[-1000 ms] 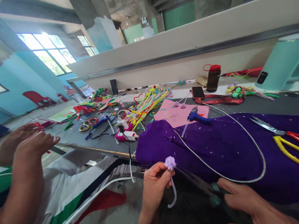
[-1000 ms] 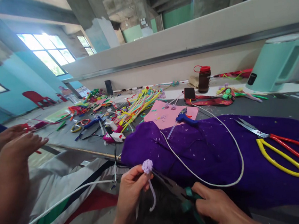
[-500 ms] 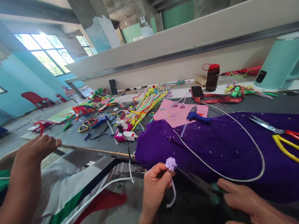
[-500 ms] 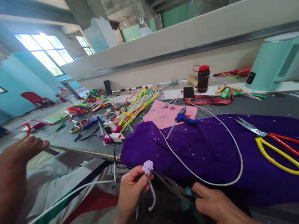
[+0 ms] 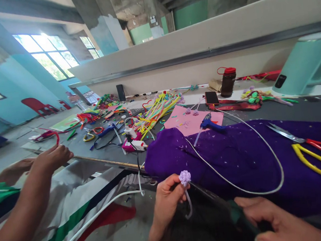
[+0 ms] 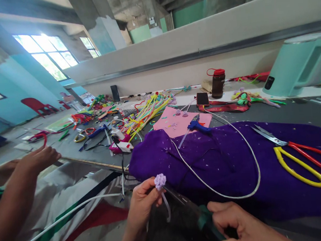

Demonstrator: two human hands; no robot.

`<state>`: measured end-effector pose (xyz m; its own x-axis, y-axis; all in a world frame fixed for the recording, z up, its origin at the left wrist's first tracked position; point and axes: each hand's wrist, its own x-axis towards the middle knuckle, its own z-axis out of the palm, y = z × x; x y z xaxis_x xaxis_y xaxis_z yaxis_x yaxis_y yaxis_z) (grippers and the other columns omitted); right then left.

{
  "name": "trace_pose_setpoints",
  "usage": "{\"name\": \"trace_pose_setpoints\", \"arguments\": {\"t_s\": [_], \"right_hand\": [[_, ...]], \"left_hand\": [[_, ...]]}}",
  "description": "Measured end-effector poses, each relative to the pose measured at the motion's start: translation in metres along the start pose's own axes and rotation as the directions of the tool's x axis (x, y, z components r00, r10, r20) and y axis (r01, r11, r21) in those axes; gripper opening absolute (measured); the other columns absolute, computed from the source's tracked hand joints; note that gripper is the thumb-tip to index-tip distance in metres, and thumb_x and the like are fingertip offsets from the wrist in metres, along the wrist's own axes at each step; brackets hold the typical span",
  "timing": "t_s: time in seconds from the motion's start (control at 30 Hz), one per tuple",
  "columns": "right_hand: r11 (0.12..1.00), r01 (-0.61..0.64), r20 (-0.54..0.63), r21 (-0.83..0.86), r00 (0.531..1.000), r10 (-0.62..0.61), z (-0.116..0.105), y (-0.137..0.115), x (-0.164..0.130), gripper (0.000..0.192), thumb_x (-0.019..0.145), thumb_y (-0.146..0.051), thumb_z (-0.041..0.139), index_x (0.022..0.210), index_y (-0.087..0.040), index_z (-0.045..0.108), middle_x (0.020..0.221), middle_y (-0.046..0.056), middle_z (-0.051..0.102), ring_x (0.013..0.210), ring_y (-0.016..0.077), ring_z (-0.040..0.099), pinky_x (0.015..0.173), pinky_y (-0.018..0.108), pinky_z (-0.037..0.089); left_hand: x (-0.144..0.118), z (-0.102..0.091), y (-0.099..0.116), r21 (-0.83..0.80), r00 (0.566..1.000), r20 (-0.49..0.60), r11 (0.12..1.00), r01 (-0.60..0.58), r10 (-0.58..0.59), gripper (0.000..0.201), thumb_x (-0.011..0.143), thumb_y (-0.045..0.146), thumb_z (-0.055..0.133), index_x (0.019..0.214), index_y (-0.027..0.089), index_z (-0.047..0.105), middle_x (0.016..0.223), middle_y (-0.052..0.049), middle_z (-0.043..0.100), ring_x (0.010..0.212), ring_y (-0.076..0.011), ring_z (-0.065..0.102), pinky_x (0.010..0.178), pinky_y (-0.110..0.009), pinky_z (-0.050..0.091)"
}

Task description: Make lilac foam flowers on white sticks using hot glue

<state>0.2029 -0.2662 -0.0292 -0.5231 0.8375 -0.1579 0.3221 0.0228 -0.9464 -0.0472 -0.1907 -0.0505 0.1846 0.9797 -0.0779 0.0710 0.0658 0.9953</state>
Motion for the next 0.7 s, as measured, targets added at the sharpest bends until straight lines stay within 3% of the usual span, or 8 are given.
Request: {"name": "trace_pose_setpoints", "arguments": {"t_s": [0.23, 0.47, 0.6, 0.7], "right_hand": [[0.977, 0.018, 0.084, 0.212, 0.996, -0.037, -0.006, -0.007, 0.005, 0.019, 0.065, -0.029, 0.055, 0.056, -0.017, 0.043, 0.074, 0.000, 0.049, 0.074, 0.0157, 0.047, 0.070, 0.027, 0.039], [0.933, -0.080, 0.112, 0.350, 0.993, 0.043, -0.006, -0.009, 0.004, 0.020, 0.064, -0.036, 0.054, 0.064, -0.016, 0.055, 0.072, -0.001, 0.049, 0.065, 0.0123, 0.043, 0.062, 0.023, 0.035], [0.941, -0.103, 0.087, 0.323, 0.993, 0.079, -0.008, -0.018, 0.004, 0.024, 0.066, -0.039, 0.052, 0.066, -0.016, 0.059, 0.070, -0.001, 0.048, 0.063, 0.0123, 0.043, 0.060, 0.023, 0.036], [0.977, -0.031, 0.015, 0.211, 0.999, 0.029, -0.007, -0.018, 0.002, 0.022, 0.068, -0.037, 0.053, 0.065, -0.016, 0.059, 0.073, 0.000, 0.050, 0.067, 0.0137, 0.047, 0.062, 0.024, 0.039]], "left_hand": [[0.000, 0.002, 0.005, -0.007, 0.999, 0.038, 1.000, 0.003, -0.003, 0.017, 0.071, 0.032, 0.064, 0.068, 0.015, 0.066, 0.045, 0.003, 0.052, 0.040, -0.0068, 0.043, 0.042, -0.017, 0.033], [0.000, 0.001, 0.002, -0.033, 0.997, 0.054, 0.998, 0.050, -0.048, 0.017, 0.071, 0.031, 0.065, 0.069, 0.014, 0.066, 0.046, 0.002, 0.053, 0.041, -0.0065, 0.043, 0.042, -0.017, 0.033], [0.003, 0.002, -0.004, -0.135, 0.997, 0.033, 0.988, 0.071, -0.067, 0.018, 0.068, 0.031, 0.068, 0.069, 0.013, 0.065, 0.054, 0.000, 0.061, 0.038, -0.0054, 0.045, 0.039, -0.016, 0.032], [0.005, 0.003, -0.006, -0.234, 0.997, 0.024, 0.969, 0.083, -0.080, 0.019, 0.066, 0.031, 0.069, 0.066, 0.013, 0.062, 0.054, 0.000, 0.062, 0.034, -0.0035, 0.042, 0.035, -0.015, 0.029]]}}
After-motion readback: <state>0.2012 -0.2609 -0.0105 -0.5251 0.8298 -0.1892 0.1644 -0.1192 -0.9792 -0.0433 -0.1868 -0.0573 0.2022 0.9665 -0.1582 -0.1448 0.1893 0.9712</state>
